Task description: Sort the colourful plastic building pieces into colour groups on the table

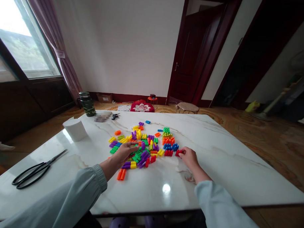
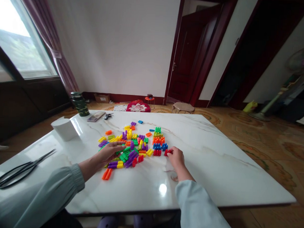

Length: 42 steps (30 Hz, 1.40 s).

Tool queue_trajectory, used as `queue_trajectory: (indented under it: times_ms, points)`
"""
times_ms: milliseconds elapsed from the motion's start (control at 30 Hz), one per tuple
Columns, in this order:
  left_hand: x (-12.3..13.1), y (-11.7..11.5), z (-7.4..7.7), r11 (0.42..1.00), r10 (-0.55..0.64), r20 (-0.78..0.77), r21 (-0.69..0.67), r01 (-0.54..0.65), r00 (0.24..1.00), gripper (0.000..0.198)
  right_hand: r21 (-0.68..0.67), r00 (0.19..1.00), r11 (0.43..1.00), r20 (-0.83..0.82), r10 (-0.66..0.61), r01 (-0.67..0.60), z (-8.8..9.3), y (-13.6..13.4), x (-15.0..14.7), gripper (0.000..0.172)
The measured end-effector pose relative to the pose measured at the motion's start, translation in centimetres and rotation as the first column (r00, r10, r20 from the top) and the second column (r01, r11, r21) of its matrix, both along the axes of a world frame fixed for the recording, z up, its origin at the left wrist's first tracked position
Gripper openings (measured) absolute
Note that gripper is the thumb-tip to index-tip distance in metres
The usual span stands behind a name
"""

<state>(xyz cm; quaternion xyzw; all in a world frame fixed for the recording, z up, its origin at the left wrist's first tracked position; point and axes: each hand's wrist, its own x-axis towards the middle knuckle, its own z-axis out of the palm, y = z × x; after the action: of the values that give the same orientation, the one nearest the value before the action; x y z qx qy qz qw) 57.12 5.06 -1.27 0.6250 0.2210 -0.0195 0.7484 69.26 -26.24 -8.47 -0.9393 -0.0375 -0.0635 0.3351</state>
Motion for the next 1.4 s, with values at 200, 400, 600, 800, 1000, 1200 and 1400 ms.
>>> queue_trajectory:
  times_ms: [200,400,600,800,1000,1200,1400]
  points:
    - [-0.2,-0.7,0.5,1.0,-0.025,-0.005,0.006,0.025,1.0,0.049,-0.054,0.999,0.997,0.017,0.052,-0.051,0.5,1.6,-0.1,0.018]
    - [-0.2,-1.0,0.8,0.999,-0.017,0.018,-0.042,0.018,1.0,0.065,-0.061,0.998,0.997,0.011,0.057,-0.056,0.4,1.7,-0.1,0.02]
    - [0.0,-1.1,0.7,0.996,-0.017,0.01,-0.086,0.018,1.0,0.053,-0.175,0.999,0.983,0.031,-0.043,0.048,3.1,1.7,-0.9,0.019]
    - [0.2,-1.4,0.5,0.973,-0.113,-0.03,-0.205,0.104,0.993,0.016,0.13,0.963,0.956,0.105,0.249,-0.262,6.4,7.0,-4.0,0.019]
    - [-0.2,-1.6,0.0,0.954,-0.269,-0.002,-0.135,0.266,0.963,0.036,0.368,0.826,0.756,0.068,0.559,-0.542,6.7,13.1,-7.1,0.039]
    - [-0.1,-1.4,-0.5,0.915,-0.355,-0.014,0.201,0.351,0.935,0.041,0.411,0.881,0.802,0.006,0.473,-0.434,6.3,12.8,-6.1,0.013]
    - [0.3,0.1,-1.2,0.901,-0.249,-0.07,0.349,0.257,0.966,0.043,0.273,0.97,0.931,0.036,0.241,-0.242,4.6,9.7,-3.2,0.012]
